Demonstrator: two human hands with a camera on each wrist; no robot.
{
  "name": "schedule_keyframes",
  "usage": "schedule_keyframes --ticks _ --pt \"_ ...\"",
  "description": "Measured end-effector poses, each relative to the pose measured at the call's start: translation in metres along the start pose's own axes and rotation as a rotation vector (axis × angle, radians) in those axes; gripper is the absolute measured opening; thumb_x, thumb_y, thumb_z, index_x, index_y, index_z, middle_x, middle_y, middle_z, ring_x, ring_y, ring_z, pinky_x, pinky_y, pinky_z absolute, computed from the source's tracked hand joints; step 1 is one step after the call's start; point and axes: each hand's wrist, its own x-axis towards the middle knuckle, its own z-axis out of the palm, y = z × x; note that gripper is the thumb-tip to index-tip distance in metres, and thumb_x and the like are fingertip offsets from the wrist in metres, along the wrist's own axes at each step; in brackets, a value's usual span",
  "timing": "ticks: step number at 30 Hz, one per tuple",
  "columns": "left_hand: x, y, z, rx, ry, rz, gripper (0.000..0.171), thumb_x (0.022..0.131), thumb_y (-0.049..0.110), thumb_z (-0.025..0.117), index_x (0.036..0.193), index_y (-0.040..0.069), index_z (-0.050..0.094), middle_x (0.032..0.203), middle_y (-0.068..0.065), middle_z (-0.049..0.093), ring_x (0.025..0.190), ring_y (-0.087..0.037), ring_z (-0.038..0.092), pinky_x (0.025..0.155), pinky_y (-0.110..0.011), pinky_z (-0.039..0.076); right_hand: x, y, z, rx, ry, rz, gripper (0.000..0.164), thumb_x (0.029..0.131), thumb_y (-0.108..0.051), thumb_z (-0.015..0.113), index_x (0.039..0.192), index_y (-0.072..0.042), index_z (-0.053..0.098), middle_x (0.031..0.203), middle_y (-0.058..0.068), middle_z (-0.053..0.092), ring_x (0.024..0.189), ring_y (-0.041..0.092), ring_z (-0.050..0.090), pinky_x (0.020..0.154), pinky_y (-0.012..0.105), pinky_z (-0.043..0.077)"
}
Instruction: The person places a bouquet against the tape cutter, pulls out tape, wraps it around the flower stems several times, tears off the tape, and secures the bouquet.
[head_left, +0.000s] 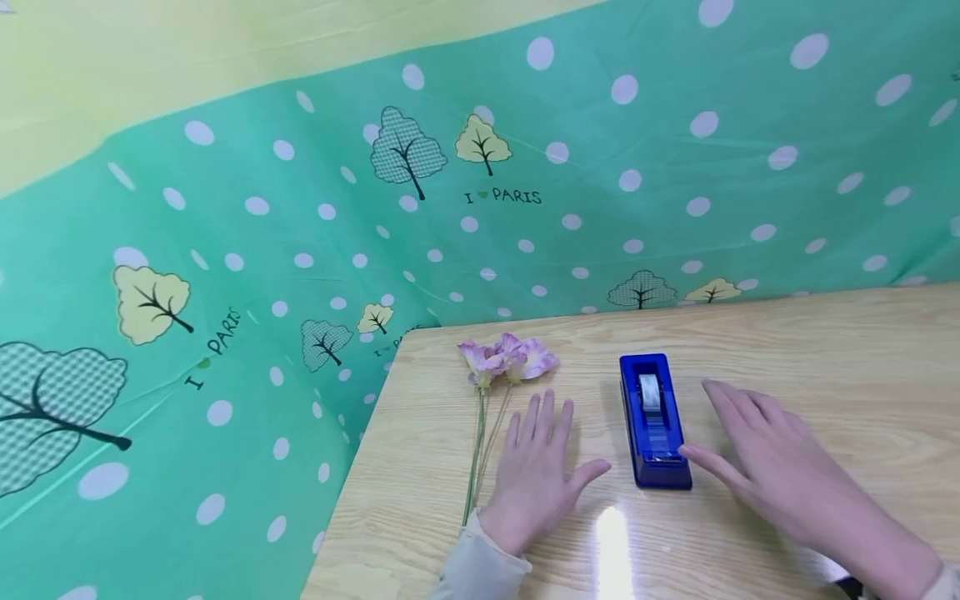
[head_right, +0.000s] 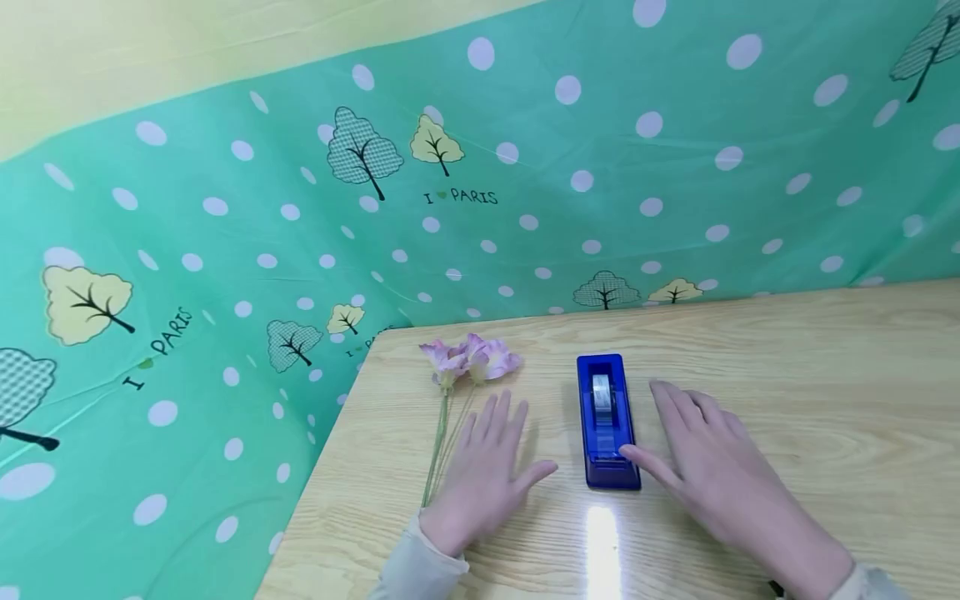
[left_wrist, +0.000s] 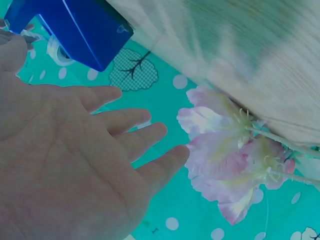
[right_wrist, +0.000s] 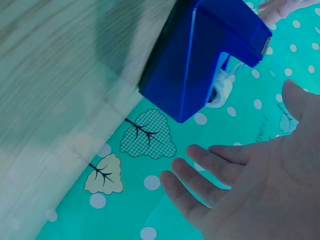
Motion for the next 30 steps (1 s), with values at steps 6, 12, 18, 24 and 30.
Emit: schedule_keyframes --ticks 6,12,18,24,30 --pt "0.001 -0.005 -0.005 0.008 -0.009 -0.019 0.083 0.097 0.068 0.034 0.159 0.014 0.021 0.166 -0.011 0.012 0.153 -0.03 0.013 0.122 -0.051 0.016 0.007 -0.016 -0.003 0.0 -0.029 0.001 0.084 0.095 -0.055 0.057 0.152 0.001 0.03 0.147 0.027 0.041 0.128 0.051 0.039 0.102 0.068 0.029" --pt "0.003 -0.012 -0.011 -0.014 0.008 -0.027 0.083 0.097 0.067 0.036 0.158 0.011 0.023 0.164 -0.014 0.017 0.151 -0.033 0.018 0.122 -0.051 0.018 0.013 -0.031 -0.004 0.006 -0.021 -0.022 0.08 0.095 -0.055 0.058 0.149 0.0 0.037 0.144 0.025 0.047 0.128 0.048 0.041 0.101 0.069 0.031" --pt "0.003 -0.017 -0.016 -0.039 0.017 -0.047 0.085 0.097 0.068 0.034 0.157 0.009 0.025 0.163 -0.016 0.021 0.15 -0.035 0.021 0.121 -0.051 0.02 0.017 -0.042 -0.002 0.012 0.042 -0.067 0.071 0.095 -0.05 0.061 0.141 0.001 0.046 0.134 0.022 0.055 0.123 0.042 0.047 0.1 0.064 0.036" --pt "0.004 -0.023 -0.02 -0.066 0.015 -0.061 0.089 0.095 0.072 0.028 0.156 0.006 0.027 0.162 -0.018 0.024 0.148 -0.037 0.025 0.12 -0.053 0.024 0.018 -0.047 0.0 0.017 0.028 -0.053 0.07 0.095 -0.053 0.058 0.138 0.002 0.05 0.131 0.023 0.057 0.121 0.042 0.048 0.1 0.063 0.036" --pt "0.005 -0.035 -0.028 -0.119 0.007 -0.088 0.084 0.097 0.064 0.041 0.153 0.003 0.03 0.156 -0.02 0.034 0.144 -0.037 0.034 0.116 -0.054 0.03 0.021 -0.057 0.001 -0.004 0.029 -0.071 0.064 0.094 -0.054 0.06 0.128 0.0 0.059 0.121 0.017 0.064 0.107 0.033 0.054 0.09 0.054 0.044"
